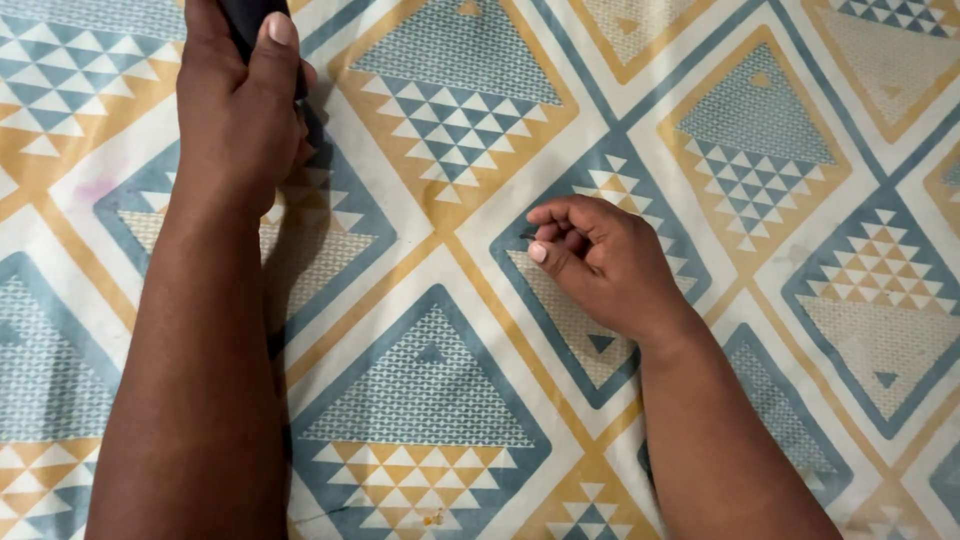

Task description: The person uses a heat gun to apply heat to a specific spot on a patterned fabric surface while holding a small tool against the material. The person moves the heat gun back and forth over the same area repeatedly.

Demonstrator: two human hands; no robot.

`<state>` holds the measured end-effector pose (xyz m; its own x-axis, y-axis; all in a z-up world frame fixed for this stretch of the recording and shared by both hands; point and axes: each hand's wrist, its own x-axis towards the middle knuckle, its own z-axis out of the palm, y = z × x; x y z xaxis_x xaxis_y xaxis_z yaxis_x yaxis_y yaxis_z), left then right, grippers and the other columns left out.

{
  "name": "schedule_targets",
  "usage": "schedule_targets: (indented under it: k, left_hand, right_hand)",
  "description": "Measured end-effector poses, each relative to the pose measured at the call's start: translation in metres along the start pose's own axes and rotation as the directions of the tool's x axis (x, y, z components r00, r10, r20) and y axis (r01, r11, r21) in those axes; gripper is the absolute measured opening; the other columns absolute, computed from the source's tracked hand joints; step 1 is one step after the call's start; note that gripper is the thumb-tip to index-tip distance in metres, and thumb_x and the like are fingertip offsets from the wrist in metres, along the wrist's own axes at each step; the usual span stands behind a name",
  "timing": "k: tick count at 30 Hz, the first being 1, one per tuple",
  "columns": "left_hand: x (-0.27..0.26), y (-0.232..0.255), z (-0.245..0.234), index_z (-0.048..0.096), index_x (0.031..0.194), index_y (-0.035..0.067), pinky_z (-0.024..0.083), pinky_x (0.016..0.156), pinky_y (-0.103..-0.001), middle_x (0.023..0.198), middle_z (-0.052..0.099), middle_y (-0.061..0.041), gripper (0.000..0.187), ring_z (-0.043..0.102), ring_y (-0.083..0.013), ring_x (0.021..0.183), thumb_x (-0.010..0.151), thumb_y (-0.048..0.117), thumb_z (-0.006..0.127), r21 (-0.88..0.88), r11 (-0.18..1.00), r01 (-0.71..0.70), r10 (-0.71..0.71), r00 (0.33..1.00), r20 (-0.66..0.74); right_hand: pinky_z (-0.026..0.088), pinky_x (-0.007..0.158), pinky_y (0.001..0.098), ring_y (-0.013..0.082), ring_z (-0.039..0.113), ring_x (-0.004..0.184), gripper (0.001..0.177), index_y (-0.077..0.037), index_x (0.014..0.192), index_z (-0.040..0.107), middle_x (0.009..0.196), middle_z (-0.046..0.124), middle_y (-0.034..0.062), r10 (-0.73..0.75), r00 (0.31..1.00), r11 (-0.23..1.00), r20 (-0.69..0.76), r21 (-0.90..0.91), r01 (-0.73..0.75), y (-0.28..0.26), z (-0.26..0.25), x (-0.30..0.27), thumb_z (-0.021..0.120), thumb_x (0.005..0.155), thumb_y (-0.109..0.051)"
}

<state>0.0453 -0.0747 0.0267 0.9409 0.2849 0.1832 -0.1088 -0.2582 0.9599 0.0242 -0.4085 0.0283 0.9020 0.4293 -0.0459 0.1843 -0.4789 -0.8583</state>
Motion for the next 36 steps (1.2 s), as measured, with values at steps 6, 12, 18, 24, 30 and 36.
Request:
schedule_targets:
  k: [6, 12, 18, 24, 30, 36]
  left_hand:
    - [-0.009, 0.015, 0.032, 0.033, 0.151, 0.006, 0.055, 0.064, -0.028, 0.096, 0.064, -0.004, 0.047, 0.063, -0.0104, 0.082, 0.113, 0.023, 0.052, 0.048, 0.993, -0.107, 0.104, 0.993, 0.053]
    - [-0.023, 0.025, 0.063, 0.037, 0.155, 0.005, 0.058, 0.084, -0.042, 0.108, 0.074, -0.014, 0.052, 0.076, -0.0263, 0.1, 0.117, 0.035, 0.056, 0.282, 0.945, -0.164, 0.119, 0.978, 0.172]
    - [-0.032, 0.05, 0.081, 0.032, 0.154, 0.007, 0.057, 0.075, -0.043, 0.098, 0.073, -0.018, 0.063, 0.077, -0.0311, 0.089, 0.107, 0.044, 0.053, 0.305, 0.95, -0.068, -0.032, 0.949, 0.312]
    - [-0.038, 0.06, 0.084, 0.037, 0.15, 0.008, 0.057, 0.074, -0.046, 0.093, 0.074, -0.02, 0.061, 0.078, -0.0329, 0.089, 0.103, 0.043, 0.055, 0.27, 0.96, -0.074, -0.06, 0.888, 0.457]
    - [-0.041, 0.04, 0.081, 0.043, 0.15, 0.007, 0.056, 0.082, -0.051, 0.111, 0.073, -0.021, 0.058, 0.073, -0.0411, 0.101, 0.106, 0.038, 0.065, 0.39, 0.851, -0.351, 0.184, 0.895, 0.406]
    - [-0.048, 0.021, 0.096, 0.045, 0.146, 0.009, 0.056, 0.081, -0.051, 0.111, 0.073, -0.019, 0.063, 0.072, -0.0407, 0.098, 0.096, 0.038, 0.07, 0.526, 0.781, -0.336, 0.172, 0.926, 0.337]
  right_hand:
    - [0.058, 0.078, 0.0228, 0.0072, 0.067, 0.084, 0.027, -0.007, 0.116, 0.071, 0.1, 0.074, 0.001, -0.015, 1.0, 1.0, 0.007, -0.026, 0.015, -0.001, -0.001, -0.001, 0.076, 0.092, -0.018]
    - [0.059, 0.076, 0.0234, 0.0076, 0.068, 0.081, 0.028, -0.006, 0.116, 0.071, 0.098, 0.075, 0.0011, -0.028, 0.999, 0.998, 0.015, -0.054, 0.029, -0.002, -0.001, 0.001, 0.077, 0.092, -0.02]
    - [0.059, 0.075, 0.024, 0.0086, 0.07, 0.081, 0.031, -0.006, 0.115, 0.071, 0.096, 0.076, 0.002, -0.035, 0.999, 0.996, 0.011, -0.078, 0.036, -0.005, -0.001, 0.001, 0.078, 0.091, -0.023]
    - [0.059, 0.072, 0.0244, 0.0099, 0.07, 0.078, 0.032, -0.006, 0.115, 0.07, 0.095, 0.076, 0.0025, -0.055, 0.998, 0.993, 0.008, -0.099, 0.056, -0.007, -0.002, 0.002, 0.079, 0.09, -0.024]
    - [0.058, 0.071, 0.0252, 0.0102, 0.07, 0.076, 0.031, -0.007, 0.114, 0.072, 0.094, 0.075, 0.002, -0.019, 1.0, 0.99, -0.001, -0.138, 0.018, -0.008, 0.0, 0.003, 0.08, 0.088, -0.024]
    - [0.059, 0.073, 0.025, 0.0093, 0.072, 0.082, 0.029, -0.007, 0.113, 0.073, 0.092, 0.076, 0.0017, 0.017, 1.0, 1.0, -0.026, -0.024, -0.018, 0.003, 0.002, 0.011, 0.079, 0.089, -0.022]
